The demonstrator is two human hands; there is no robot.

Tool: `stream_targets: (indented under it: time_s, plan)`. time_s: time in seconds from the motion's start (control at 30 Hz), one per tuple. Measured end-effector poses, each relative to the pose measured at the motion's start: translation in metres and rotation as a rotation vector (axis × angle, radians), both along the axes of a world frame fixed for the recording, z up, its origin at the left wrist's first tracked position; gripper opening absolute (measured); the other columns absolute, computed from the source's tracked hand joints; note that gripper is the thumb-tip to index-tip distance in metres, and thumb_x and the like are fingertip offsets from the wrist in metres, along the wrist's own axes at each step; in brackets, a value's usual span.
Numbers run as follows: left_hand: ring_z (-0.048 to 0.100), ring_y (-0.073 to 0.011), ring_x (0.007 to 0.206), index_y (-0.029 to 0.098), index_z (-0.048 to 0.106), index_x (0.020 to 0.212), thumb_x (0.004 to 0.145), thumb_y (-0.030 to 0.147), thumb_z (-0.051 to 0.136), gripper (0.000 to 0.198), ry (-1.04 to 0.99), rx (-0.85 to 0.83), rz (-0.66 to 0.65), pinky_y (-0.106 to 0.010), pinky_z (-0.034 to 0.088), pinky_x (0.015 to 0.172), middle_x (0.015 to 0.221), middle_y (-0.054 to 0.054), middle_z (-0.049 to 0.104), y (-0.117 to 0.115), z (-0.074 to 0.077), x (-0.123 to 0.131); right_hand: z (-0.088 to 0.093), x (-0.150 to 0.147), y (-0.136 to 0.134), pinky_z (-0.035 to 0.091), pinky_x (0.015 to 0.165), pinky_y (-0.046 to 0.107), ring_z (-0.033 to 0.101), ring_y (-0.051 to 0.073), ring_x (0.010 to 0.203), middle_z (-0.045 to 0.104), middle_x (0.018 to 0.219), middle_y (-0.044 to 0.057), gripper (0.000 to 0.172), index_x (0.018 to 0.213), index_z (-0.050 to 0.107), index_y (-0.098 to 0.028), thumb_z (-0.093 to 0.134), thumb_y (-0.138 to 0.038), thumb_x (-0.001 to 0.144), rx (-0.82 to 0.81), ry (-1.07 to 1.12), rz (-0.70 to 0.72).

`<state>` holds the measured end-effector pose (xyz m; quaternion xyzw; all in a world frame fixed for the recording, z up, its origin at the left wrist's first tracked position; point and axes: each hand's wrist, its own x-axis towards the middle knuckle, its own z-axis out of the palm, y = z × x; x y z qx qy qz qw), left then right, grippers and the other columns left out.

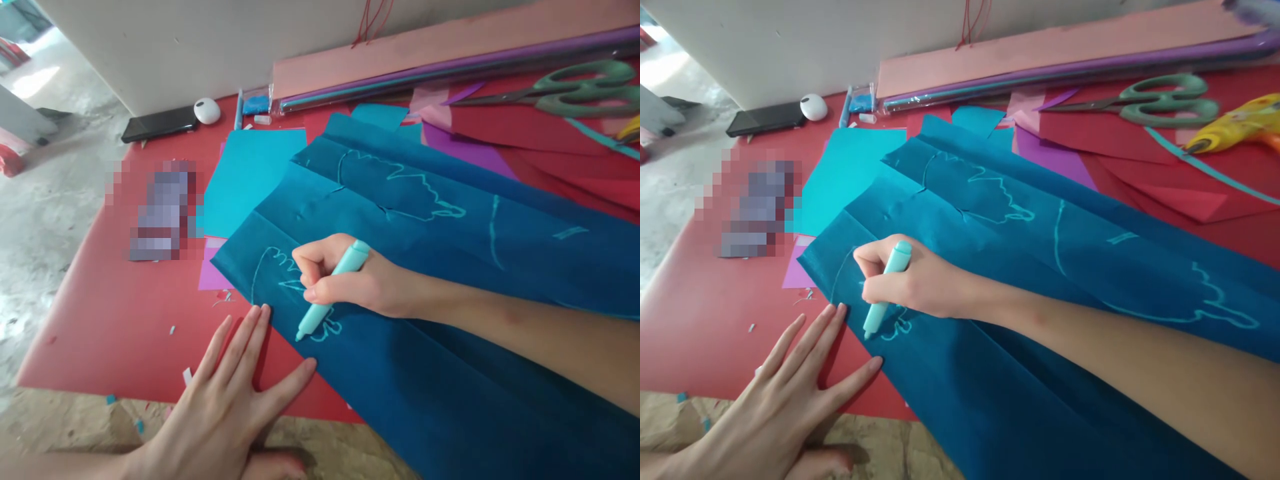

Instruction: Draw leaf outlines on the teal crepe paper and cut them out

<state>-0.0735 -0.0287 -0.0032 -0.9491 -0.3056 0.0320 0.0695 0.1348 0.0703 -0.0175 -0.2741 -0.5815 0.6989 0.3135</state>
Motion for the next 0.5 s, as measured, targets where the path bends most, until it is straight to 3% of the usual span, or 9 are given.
stream_targets:
  time_s: [0.1,0.5]
  plan:
    - [0.031,-0.0361,0.132,0.028,0.018,0.145,0.08,0.074,0.034,0.082,-0.003,-0.014,0.011,-0.046,0.032,0.099,0.138,-0.017,0.042,-0.0007,-0.0003,-0.0006,0.0007,0.0019,-0.0016,0.018,0.037,0.019,0.025,0.004,0.042,0.029,0.045,-0.009,0.023,0.048,0.03,-0.02,0.048,-0.012,0.059,-0.034,0.006,0.001]
    - [0.029,-0.0344,0.134,0.027,0.017,0.145,0.08,0.072,0.038,0.082,0.003,0.007,-0.001,-0.045,0.027,0.102,0.136,-0.016,0.045,0.0002,-0.0015,-0.0007,-0.0012,0.0021,-0.0021,0.017,0.038,0.021,0.025,0.004,0.041,0.026,0.044,-0.009,0.023,0.047,0.027,-0.02,0.046,-0.013,0.058,-0.037,0.026,-0.05]
